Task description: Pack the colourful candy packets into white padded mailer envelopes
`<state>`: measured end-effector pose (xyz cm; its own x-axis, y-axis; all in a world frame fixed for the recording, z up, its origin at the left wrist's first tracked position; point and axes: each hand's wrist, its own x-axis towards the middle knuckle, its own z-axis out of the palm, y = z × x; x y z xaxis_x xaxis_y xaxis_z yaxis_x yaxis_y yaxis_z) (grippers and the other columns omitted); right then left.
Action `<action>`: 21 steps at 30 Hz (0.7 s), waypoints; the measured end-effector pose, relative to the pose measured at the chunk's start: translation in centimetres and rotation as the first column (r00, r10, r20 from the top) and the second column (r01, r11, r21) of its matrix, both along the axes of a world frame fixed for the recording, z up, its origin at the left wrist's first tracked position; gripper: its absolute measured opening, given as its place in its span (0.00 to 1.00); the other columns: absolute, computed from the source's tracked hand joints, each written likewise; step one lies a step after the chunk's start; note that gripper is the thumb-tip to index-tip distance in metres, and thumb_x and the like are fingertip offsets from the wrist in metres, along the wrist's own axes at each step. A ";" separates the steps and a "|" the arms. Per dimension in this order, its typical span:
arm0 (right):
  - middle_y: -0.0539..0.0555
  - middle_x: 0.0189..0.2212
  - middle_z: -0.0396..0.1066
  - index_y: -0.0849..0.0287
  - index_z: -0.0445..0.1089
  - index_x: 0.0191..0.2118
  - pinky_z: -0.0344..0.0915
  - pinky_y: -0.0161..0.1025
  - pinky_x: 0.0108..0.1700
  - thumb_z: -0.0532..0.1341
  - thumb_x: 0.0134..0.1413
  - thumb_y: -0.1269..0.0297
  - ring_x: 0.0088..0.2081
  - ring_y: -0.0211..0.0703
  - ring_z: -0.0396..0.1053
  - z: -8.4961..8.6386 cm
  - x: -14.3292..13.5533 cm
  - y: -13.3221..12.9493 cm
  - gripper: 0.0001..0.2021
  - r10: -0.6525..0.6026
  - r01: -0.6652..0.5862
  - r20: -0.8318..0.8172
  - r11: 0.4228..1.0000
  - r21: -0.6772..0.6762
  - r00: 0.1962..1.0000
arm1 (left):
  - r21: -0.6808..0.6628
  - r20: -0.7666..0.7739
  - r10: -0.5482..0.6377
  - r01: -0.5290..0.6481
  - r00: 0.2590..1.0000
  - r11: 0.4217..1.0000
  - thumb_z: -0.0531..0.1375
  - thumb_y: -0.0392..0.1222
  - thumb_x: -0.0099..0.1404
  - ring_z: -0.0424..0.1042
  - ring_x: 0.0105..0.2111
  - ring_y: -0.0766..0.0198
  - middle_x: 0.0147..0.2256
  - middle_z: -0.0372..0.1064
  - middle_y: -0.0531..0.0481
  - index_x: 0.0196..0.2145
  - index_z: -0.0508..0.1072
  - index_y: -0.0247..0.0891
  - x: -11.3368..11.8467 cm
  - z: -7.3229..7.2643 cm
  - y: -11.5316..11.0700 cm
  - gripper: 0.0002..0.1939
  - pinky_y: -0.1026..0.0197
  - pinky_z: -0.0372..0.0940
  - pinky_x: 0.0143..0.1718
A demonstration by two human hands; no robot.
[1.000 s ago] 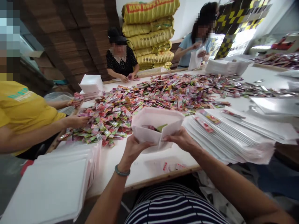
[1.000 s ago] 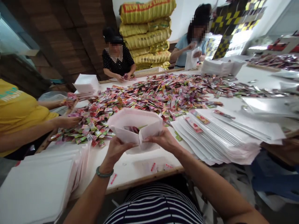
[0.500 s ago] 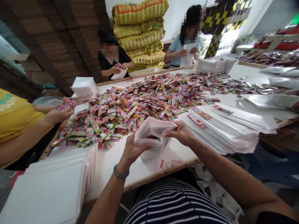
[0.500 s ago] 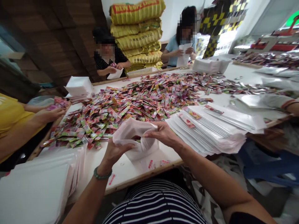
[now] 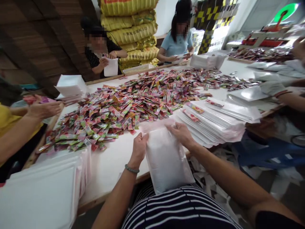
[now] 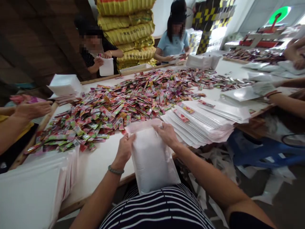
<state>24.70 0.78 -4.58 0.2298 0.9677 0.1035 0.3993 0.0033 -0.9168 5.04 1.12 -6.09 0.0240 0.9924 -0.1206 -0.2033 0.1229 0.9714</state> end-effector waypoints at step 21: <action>0.44 0.19 0.63 0.54 0.62 0.33 0.60 0.32 0.24 0.61 0.54 0.56 0.20 0.35 0.61 2.4 6.5 0.7 0.09 0.080 0.116 -0.617 0.955 0.271 0.783 | -0.047 0.131 -0.110 0.117 0.985 0.992 0.68 0.51 0.51 0.73 0.34 0.63 0.32 0.76 0.51 0.36 0.74 0.36 2.0 -0.9 1.7 0.19 0.62 0.66 0.39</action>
<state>31.15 1.49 -2.22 0.3555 0.9136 0.1974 -0.2468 0.2954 -0.9229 7.08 2.78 -7.01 0.1551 0.9744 -0.1629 -0.3075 0.2044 0.9293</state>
